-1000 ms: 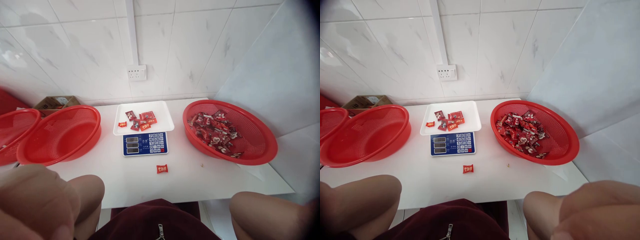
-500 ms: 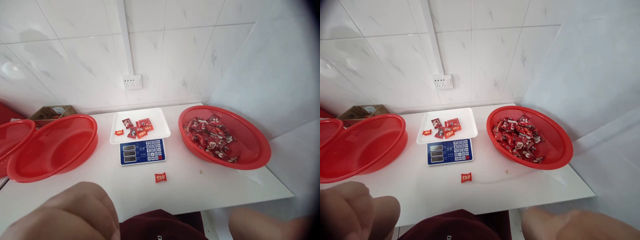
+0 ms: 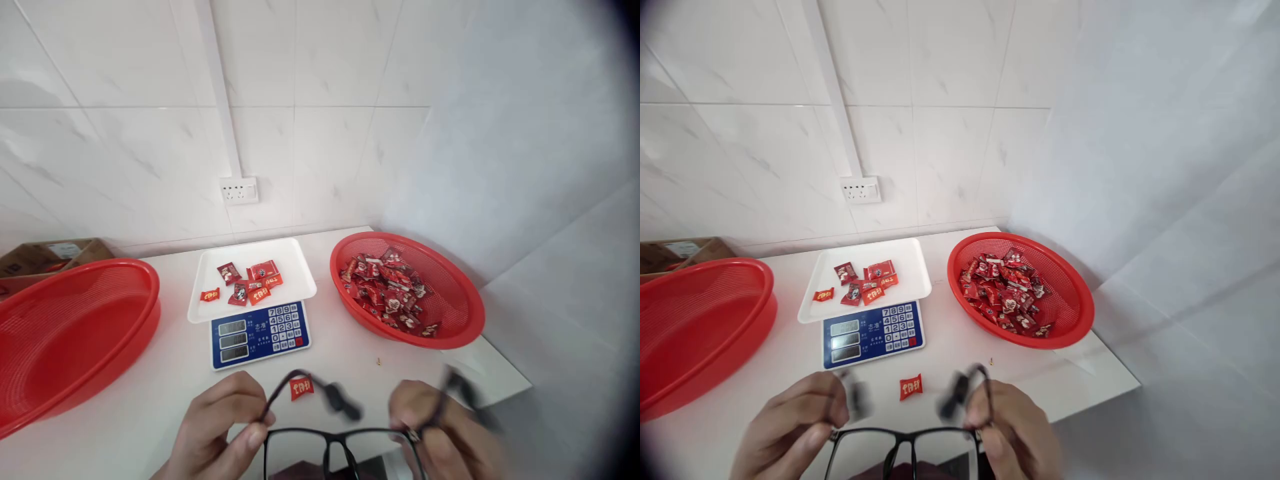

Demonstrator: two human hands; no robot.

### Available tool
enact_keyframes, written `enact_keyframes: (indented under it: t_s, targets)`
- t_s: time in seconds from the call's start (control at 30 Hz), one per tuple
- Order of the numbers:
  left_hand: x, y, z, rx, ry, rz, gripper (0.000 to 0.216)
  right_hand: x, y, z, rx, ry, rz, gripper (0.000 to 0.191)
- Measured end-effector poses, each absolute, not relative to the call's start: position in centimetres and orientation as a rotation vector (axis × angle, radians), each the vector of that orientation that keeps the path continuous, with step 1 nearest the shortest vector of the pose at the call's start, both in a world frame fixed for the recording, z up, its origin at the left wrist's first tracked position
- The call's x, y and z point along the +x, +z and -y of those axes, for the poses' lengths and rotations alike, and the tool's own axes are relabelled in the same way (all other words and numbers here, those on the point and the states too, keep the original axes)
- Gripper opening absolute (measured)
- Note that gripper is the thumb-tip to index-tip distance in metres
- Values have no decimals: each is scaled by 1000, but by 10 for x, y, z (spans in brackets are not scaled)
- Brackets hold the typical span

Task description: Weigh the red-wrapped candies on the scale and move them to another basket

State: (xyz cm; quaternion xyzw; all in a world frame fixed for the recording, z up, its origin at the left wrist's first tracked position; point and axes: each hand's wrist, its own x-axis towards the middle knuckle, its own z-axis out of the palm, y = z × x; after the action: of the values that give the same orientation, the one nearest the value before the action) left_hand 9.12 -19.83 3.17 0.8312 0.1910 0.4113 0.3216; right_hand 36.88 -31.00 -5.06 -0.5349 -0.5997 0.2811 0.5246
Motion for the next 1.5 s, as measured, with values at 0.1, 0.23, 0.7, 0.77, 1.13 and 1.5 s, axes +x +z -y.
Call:
enact_keyframes:
  t_s: [0.1, 0.23, 0.7, 0.77, 1.13, 1.5]
  targets:
    - [99, 13, 192, 2199, 846, -631, 14, 345, -21, 286, -1277, 976, 1388, 36]
    - [103, -6, 190, 2151, 710, -752, 19, 334, -19, 279, -1273, 1381, 1273, 33]
    - [105, -7, 194, 2086, 409, -792, 20, 332, -28, 264, -1367, 1337, 1424, 36]
    - [104, -8, 195, 2140, 393, -810, 14, 332, -27, 261, -1382, 1333, 1496, 35]
    - [102, -1, 183, 2748, 862, -666, 19, 325, -26, 256, -1221, 1645, 1355, 35]
    - [77, -12, 179, 2951, 1239, -628, 22, 320, 18, 203, -1226, 1774, 1679, 30]
